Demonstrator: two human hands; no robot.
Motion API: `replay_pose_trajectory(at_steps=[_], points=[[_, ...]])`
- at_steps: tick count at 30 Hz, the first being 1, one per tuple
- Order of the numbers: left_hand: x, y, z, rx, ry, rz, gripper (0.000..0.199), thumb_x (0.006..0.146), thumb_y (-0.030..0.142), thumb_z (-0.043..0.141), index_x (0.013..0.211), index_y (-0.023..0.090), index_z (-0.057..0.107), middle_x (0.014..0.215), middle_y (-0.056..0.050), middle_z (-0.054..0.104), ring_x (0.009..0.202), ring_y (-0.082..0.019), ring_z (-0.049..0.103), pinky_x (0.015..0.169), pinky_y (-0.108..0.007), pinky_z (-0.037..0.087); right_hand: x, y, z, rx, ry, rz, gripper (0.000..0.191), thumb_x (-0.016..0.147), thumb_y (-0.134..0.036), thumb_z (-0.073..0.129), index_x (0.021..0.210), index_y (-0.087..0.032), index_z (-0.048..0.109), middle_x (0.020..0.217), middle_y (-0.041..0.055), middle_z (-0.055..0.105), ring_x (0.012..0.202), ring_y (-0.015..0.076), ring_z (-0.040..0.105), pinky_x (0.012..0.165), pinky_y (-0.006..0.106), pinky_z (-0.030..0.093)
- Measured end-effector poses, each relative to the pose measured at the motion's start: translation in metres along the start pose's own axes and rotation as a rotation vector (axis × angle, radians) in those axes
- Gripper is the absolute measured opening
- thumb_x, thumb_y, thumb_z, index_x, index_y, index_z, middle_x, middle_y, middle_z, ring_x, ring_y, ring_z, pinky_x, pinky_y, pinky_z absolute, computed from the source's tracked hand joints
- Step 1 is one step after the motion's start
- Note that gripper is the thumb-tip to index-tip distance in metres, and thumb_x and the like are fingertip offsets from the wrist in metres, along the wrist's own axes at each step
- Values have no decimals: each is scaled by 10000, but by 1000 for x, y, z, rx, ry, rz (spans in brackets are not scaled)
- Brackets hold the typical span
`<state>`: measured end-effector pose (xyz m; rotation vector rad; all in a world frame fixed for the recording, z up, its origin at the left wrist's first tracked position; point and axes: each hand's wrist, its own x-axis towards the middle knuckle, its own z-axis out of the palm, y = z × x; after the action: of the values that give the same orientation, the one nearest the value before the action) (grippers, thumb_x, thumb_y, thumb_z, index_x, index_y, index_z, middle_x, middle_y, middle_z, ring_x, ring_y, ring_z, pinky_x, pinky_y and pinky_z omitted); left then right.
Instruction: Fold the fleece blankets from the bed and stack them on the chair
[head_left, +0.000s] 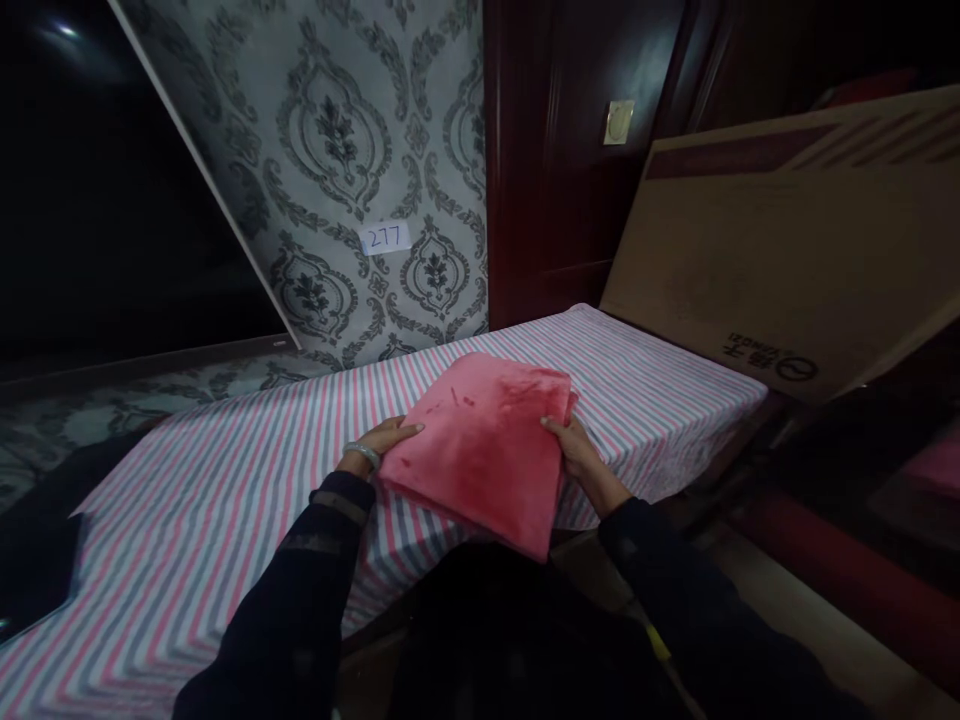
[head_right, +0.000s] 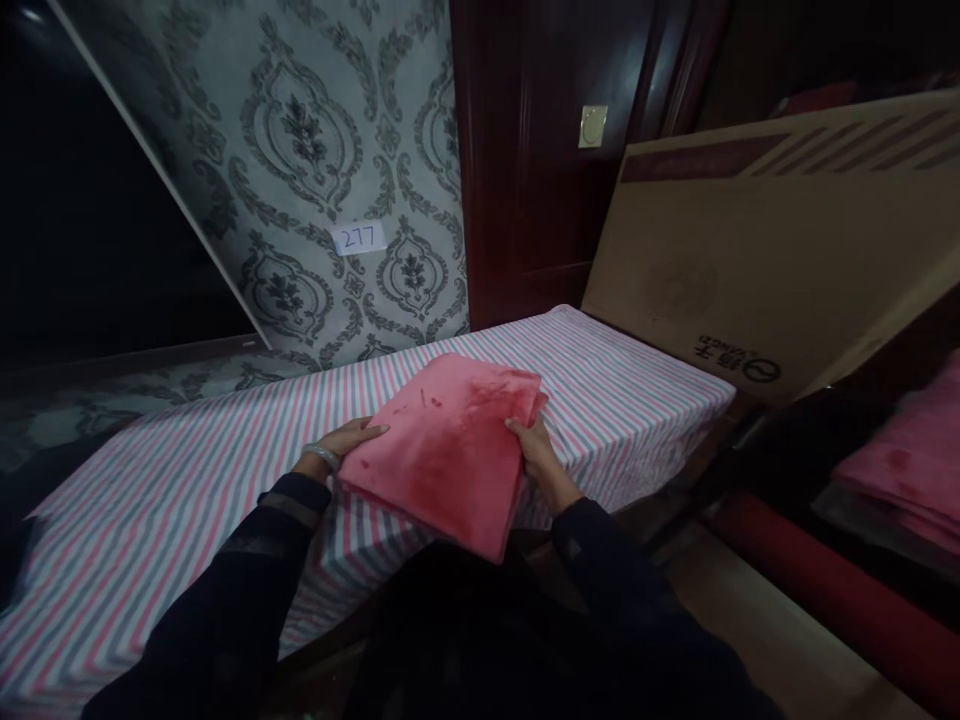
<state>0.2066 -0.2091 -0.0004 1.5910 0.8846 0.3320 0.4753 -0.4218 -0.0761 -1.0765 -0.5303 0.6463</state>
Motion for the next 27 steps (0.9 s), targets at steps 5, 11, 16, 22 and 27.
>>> replay_pose_trajectory(at_steps=[5,11,16,22,27], points=[[-31,21,-2,-171,99,148,457,546,441,906,900,200,745,927,-103,789,882,-297,741,795,-401,592,26,-37,21,8,-60,-6,520,552,-328,843,1002,-241,597,865,0,718,719,216,665,696,363,572],[-90,37,-12,-208,305,269,579,621,526,885,1051,172,725,962,-82,781,903,-255,733,752,-316,582,69,-57,55,31,-294,94,528,556,-309,840,1041,-214,653,900,33,752,744,225,692,732,372,584],[-96,-26,-10,-322,211,-21,536,548,398,947,972,161,720,900,-113,766,884,-270,740,770,-341,588,69,-9,47,-252,-260,242,539,575,-320,823,1070,-185,659,830,77,744,689,280,701,663,451,591],[-55,-17,-27,205,589,178,506,750,359,783,1196,145,679,1132,-151,733,1098,-314,708,956,-416,562,100,-2,57,-473,-128,-16,689,669,-258,776,1334,-172,622,1310,156,670,1283,358,576,1098,489,460],[22,43,16,725,353,264,539,925,289,561,1418,74,551,1558,-215,477,1494,-336,383,1231,-442,296,113,-5,128,-1155,-268,-454,582,949,-266,492,1515,-134,487,1584,138,445,1500,311,338,1242,485,251]])
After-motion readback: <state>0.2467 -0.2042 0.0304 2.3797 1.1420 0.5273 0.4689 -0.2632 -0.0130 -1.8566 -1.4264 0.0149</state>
